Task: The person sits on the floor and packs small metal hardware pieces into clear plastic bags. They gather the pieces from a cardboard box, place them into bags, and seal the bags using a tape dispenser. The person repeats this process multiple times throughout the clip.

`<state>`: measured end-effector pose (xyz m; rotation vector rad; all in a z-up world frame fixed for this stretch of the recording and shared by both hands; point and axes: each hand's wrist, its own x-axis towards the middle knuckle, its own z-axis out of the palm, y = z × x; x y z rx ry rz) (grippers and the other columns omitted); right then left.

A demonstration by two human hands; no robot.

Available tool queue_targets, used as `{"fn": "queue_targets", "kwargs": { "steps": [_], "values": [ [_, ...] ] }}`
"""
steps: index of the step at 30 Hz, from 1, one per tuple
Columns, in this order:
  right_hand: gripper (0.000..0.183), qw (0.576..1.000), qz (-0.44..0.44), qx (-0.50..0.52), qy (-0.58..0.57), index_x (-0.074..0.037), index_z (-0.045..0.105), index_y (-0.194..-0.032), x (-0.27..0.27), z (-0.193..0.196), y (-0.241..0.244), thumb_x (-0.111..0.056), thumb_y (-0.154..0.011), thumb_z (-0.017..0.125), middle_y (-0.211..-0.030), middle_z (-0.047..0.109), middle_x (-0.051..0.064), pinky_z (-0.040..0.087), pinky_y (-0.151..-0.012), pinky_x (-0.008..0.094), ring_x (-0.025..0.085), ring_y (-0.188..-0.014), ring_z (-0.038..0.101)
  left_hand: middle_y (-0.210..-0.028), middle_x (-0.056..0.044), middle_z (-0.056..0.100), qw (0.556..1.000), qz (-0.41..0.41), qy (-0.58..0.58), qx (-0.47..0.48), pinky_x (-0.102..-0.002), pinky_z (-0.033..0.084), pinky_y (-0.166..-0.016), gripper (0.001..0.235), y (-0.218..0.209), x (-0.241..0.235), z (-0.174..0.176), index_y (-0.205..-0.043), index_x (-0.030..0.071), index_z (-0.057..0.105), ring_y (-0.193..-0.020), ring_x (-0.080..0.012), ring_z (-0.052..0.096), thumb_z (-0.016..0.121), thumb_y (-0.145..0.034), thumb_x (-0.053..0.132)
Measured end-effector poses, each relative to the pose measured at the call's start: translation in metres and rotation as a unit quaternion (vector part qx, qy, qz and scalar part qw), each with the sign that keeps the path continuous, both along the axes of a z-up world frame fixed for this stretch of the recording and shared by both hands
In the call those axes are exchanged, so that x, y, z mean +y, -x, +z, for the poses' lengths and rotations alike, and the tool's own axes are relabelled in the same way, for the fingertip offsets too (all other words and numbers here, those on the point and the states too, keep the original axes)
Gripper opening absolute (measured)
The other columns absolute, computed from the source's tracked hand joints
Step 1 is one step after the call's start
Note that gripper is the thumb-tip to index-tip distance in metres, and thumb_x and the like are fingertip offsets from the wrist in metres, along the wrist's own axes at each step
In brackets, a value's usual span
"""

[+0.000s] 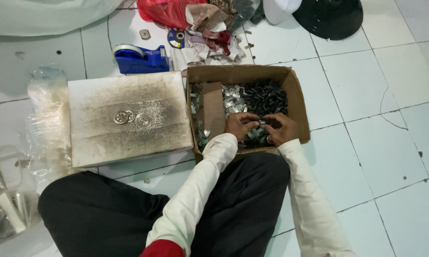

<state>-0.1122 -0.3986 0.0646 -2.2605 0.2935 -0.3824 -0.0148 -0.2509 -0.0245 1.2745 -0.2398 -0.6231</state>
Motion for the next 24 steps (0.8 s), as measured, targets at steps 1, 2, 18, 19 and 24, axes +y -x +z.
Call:
{"fn": "queue_targets", "kwargs": {
  "steps": [1, 2, 18, 19, 24],
  "values": [
    [0.032, 1.0, -0.002, 0.001, -0.001, -0.012, 0.081, -0.107, 0.001, 0.002, 0.001, -0.002, -0.078, 0.088, -0.092, 0.075, 0.009, 0.063, -0.07, 0.036, 0.028, -0.09, 0.074, -0.096, -0.012, 0.08, 1.0, -0.002, -0.001, 0.001, -0.033, 0.067, -0.073, 0.026, 0.005, 0.003, 0.008, -0.109, 0.016, 0.083, -0.088, -0.0229, 0.078, 0.085, -0.084, 0.01],
    [0.026, 1.0, -0.018, 0.007, 0.007, -0.014, 0.082, -0.104, 0.003, 0.005, 0.001, -0.005, -0.081, 0.089, -0.089, 0.076, 0.007, 0.063, -0.067, 0.037, 0.027, -0.086, 0.074, -0.101, -0.015, 0.079, 1.0, -0.005, 0.013, 0.009, -0.034, 0.066, -0.077, 0.028, 0.007, 0.007, 0.016, -0.113, 0.012, 0.08, -0.091, -0.0236, 0.077, 0.083, -0.086, 0.009],
    [0.019, 0.983, -0.133, 0.026, -0.121, -0.003, 0.076, -0.108, -0.009, -0.004, -0.004, -0.019, -0.098, 0.08, -0.091, 0.073, 0.021, 0.061, -0.056, 0.04, 0.026, -0.078, 0.071, -0.088, -0.007, 0.08, 0.988, 0.104, -0.106, -0.036, -0.034, 0.065, -0.067, 0.015, -0.01, 0.03, 0.0, -0.101, 0.019, 0.083, -0.084, -0.0213, 0.078, 0.084, -0.086, 0.022],
    [0.019, 0.985, -0.121, 0.028, -0.123, -0.003, 0.076, -0.108, -0.005, 0.0, -0.012, -0.019, -0.098, 0.08, -0.091, 0.073, 0.021, 0.061, -0.056, 0.04, 0.026, -0.078, 0.071, -0.088, -0.007, 0.08, 0.987, 0.115, -0.108, -0.035, -0.034, 0.065, -0.067, 0.015, -0.01, 0.048, 0.022, -0.101, 0.019, 0.083, -0.084, -0.0213, 0.078, 0.084, -0.086, 0.022],
    [0.032, 0.966, -0.09, 0.128, -0.203, 0.001, 0.073, -0.113, 0.054, 0.023, -0.045, -0.014, -0.088, 0.084, -0.084, 0.072, 0.026, 0.064, -0.054, 0.036, 0.027, -0.067, 0.072, -0.09, -0.026, 0.076, 0.956, 0.282, -0.085, 0.009, -0.039, 0.066, -0.053, 0.02, -0.001, 0.143, 0.063, -0.107, -0.003, 0.078, -0.072, -0.0297, 0.076, 0.079, -0.088, 0.004]
  ]
}}
